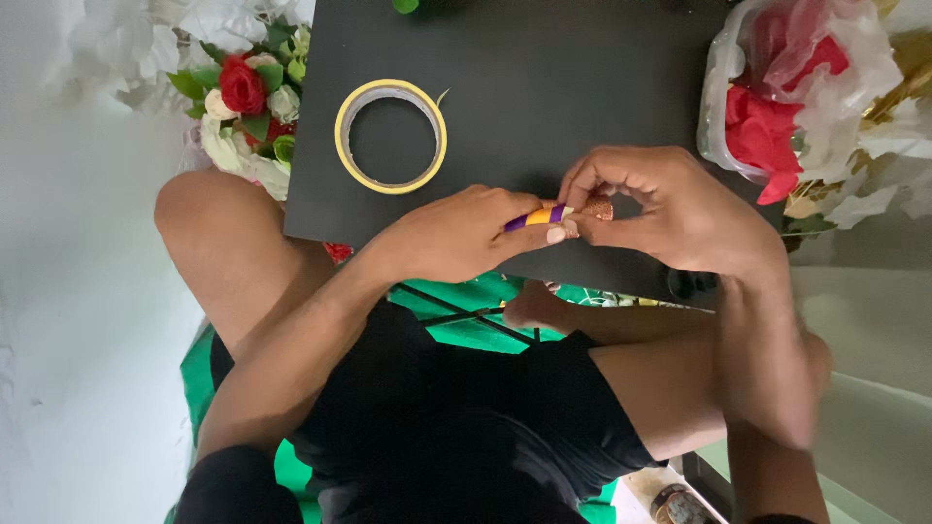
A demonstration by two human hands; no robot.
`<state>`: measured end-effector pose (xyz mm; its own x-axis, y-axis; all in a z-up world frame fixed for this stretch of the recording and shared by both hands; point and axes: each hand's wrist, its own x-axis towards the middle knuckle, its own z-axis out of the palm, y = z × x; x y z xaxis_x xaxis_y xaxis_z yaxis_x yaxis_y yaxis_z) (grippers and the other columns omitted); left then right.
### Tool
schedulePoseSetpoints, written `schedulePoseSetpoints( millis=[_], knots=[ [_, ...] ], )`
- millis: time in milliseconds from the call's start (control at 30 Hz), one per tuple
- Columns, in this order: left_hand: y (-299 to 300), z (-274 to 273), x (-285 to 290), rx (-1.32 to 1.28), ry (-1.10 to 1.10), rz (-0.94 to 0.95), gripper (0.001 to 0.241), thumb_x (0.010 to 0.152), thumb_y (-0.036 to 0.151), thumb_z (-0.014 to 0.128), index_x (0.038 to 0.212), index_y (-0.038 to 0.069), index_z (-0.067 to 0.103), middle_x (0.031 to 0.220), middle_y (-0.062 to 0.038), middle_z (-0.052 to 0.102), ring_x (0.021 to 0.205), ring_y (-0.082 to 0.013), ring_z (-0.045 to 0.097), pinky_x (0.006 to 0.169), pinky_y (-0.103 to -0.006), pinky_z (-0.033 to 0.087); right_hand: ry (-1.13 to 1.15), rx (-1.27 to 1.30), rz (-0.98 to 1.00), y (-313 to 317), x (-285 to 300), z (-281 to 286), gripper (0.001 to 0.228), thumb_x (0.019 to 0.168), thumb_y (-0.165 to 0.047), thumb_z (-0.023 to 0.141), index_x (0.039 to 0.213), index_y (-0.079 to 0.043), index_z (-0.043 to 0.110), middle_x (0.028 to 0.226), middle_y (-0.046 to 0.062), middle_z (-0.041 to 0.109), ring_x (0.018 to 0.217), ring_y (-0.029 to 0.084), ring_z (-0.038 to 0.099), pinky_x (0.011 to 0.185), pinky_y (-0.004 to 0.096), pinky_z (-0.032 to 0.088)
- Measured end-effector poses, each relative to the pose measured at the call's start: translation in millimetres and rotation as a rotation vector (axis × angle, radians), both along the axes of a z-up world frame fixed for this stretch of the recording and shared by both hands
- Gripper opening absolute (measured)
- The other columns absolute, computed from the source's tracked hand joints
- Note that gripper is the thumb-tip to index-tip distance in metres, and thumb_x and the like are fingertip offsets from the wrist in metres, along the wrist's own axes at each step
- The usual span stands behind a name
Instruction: The person applies decorative paper and colored tape to a cylinder by hand. They use scissors to cut strips of tape and wrap them around the object's surface.
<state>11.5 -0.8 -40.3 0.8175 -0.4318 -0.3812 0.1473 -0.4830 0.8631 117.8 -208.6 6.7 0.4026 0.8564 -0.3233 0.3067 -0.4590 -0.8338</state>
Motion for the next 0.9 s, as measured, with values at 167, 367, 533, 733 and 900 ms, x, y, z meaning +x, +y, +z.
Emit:
schedulePoseSetpoints(
  millis=[167, 367, 533, 733, 900],
  knots=[
    [-3, -6, -1, -0.007, -0.055, -0.008, 0.052, 0.105, 0.055, 0.039, 0.1, 0.009, 0.064, 0.066, -0.01, 0.054, 0.059, -0.0318, 0.051, 0.06, -0.046, 0.034, -0.035, -0.029, -0.036, -4, -2, -4, 0.01, 0.09, -0.004, 0.077, 0.098, -0.007, 0.072, 0.096, 0.002, 0.073, 0.081, 0.01, 0.063, 0.073, 0.026, 0.048],
    [-4, 3, 0, 0.012, 0.027, 0.015, 0.05, 0.105, 0.053, 0.039, 0.115, 0.014, 0.068, 0.067, -0.008, 0.055, 0.06, -0.0275, 0.052, 0.059, -0.0444, 0.035, 0.01, 0.046, -0.055, -7, -3, -4, 0.033, 0.092, -0.004, 0.076, 0.118, -0.005, 0.055, 0.103, 0.008, 0.069, 0.092, 0.014, 0.067, 0.084, 0.027, 0.055],
    [-5, -2, 1, 0.009, 0.039, 0.017, 0.049, 0.106, 0.053, 0.038, 0.103, 0.012, 0.066, 0.065, -0.005, 0.048, 0.058, -0.0241, 0.045, 0.058, -0.042, 0.032, -0.111, 0.118, 0.046, -3, -5, 2, 0.011, 0.099, -0.007, 0.074, 0.096, -0.009, 0.064, 0.094, 0.002, 0.07, 0.078, 0.012, 0.056, 0.073, 0.026, 0.047],
    [-3, 2, -1, -0.018, 0.042, 0.04, 0.05, 0.105, 0.052, 0.039, 0.11, 0.013, 0.07, 0.063, -0.005, 0.049, 0.056, -0.024, 0.045, 0.058, -0.0421, 0.032, -0.199, 0.139, 0.091, 0, -5, 3, 0.009, 0.096, -0.004, 0.076, 0.105, -0.004, 0.072, 0.093, 0.002, 0.07, 0.083, 0.013, 0.059, 0.073, 0.028, 0.048],
    [-5, 3, -1, 0.012, 0.08, 0.043, 0.05, 0.106, 0.054, 0.041, 0.097, 0.011, 0.063, 0.064, -0.004, 0.048, 0.055, -0.022, 0.044, 0.056, -0.0402, 0.033, -0.226, 0.091, 0.107, -2, -1, 0, 0.021, 0.094, -0.016, 0.079, 0.112, -0.005, 0.077, 0.086, 0.0, 0.072, 0.076, 0.01, 0.06, 0.068, 0.027, 0.048]
  ],
)
